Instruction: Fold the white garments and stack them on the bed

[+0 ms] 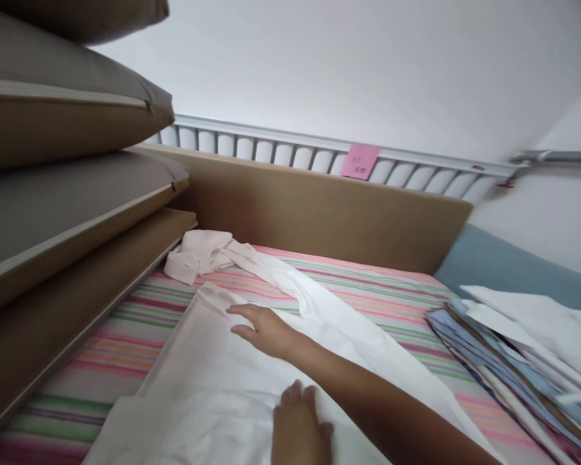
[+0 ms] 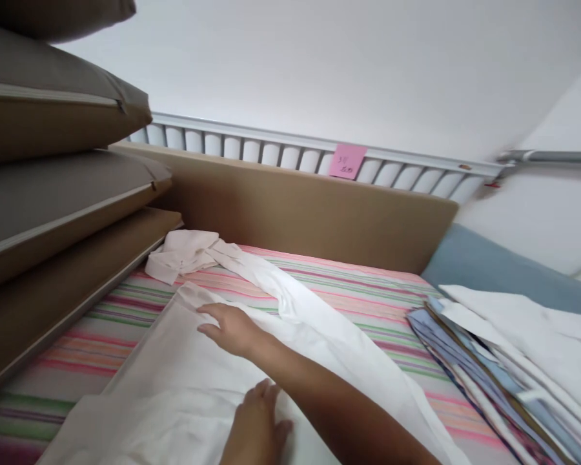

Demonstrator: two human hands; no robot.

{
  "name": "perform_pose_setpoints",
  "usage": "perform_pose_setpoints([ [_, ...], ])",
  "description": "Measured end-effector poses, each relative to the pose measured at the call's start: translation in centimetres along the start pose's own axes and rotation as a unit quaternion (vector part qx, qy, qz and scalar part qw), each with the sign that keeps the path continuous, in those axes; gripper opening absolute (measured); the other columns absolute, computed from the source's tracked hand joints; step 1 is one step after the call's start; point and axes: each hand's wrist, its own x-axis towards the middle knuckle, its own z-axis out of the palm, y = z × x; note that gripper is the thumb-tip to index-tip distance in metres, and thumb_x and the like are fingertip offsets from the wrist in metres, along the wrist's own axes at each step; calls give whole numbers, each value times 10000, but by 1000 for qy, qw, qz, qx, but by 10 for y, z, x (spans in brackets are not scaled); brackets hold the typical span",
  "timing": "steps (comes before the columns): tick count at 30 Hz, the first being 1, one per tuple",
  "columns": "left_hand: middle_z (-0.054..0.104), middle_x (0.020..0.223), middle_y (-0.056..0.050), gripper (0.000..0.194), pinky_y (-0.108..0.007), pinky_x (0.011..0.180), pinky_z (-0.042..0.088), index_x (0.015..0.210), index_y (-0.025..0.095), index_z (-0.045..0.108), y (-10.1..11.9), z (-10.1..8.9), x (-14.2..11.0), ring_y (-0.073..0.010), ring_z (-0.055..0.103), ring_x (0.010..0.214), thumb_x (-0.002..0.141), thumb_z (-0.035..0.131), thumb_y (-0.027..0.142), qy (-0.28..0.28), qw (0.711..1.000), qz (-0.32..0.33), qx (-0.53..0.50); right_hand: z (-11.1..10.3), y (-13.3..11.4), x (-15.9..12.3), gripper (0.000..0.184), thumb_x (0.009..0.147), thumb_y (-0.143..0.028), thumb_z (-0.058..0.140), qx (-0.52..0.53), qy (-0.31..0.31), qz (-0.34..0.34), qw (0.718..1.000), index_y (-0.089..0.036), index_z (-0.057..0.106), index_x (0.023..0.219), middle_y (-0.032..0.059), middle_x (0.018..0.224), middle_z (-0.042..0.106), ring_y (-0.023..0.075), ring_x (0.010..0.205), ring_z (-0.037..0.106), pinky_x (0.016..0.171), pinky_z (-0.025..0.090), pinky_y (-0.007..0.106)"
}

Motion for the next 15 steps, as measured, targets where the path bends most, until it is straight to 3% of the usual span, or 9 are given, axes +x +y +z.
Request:
perform_pose_setpoints([
  [4, 368, 1450, -123, 563, -413, 1059, 291, 1348, 151, 412, -16, 16, -3, -274, 302, 1341, 789, 411, 209, 63, 991, 49, 108, -24, 19, -131, 434, 919, -427, 387, -59, 87, 115, 988, -244, 499, 1297, 32, 1340, 512, 185, 1249, 442, 1065, 342, 360],
  [7, 348, 1463, -79, 507, -463, 1066, 283, 1344, 201, 422, -41, 28, -4, -269, 267, 1362, 847, 352, 268, 182, 958, 65, 214, -22, 40, -230, 468, 922, -447, 361, -107, 102, 189, 971, -242, 467, 1329, 58, 1386, 455, 214, 1283, 402, 1080, 315, 417],
  [9, 344, 1464, -61, 495, -511, 1065, 265, 1344, 228, 418, -63, 35, -5, -276, 273, 1359, 869, 329, 334, 270, 924, 43, 269, -21, 48, -278, 482, 917, -459, 366, -121, 86, 203, 968, -266, 432, 1354, 47, 1432, 387, 220, 1321, 344, 1105, 264, 440],
  [11, 324, 1473, -51, 508, -534, 1060, 254, 1357, 245, 389, -84, 38, -5, -279, 275, 1358, 874, 317, 384, 315, 896, 23, 313, -26, 53, -306, 489, 903, -470, 397, -127, 67, 222, 965, -282, 431, 1353, 38, 1456, 343, 233, 1346, 295, 1116, 218, 468],
  [13, 305, 1483, -42, 521, -543, 1057, 247, 1365, 273, 364, -99, 39, -3, -285, 267, 1361, 864, 337, 416, 318, 881, 12, 350, -38, 59, -317, 463, 891, -466, 420, -131, 67, 256, 955, -273, 496, 1304, 50, 1428, 390, 254, 1334, 315, 1103, 215, 503],
  [15, 298, 1486, -32, 525, -547, 1053, 247, 1363, 303, 353, -107, 39, -2, -290, 261, 1363, 853, 359, 429, 307, 873, 0, 379, -57, 70, -317, 423, 900, -434, 401, -132, 119, 288, 941, -241, 564, 1239, 69, 1350, 496, 250, 1282, 402, 1082, 259, 484],
])
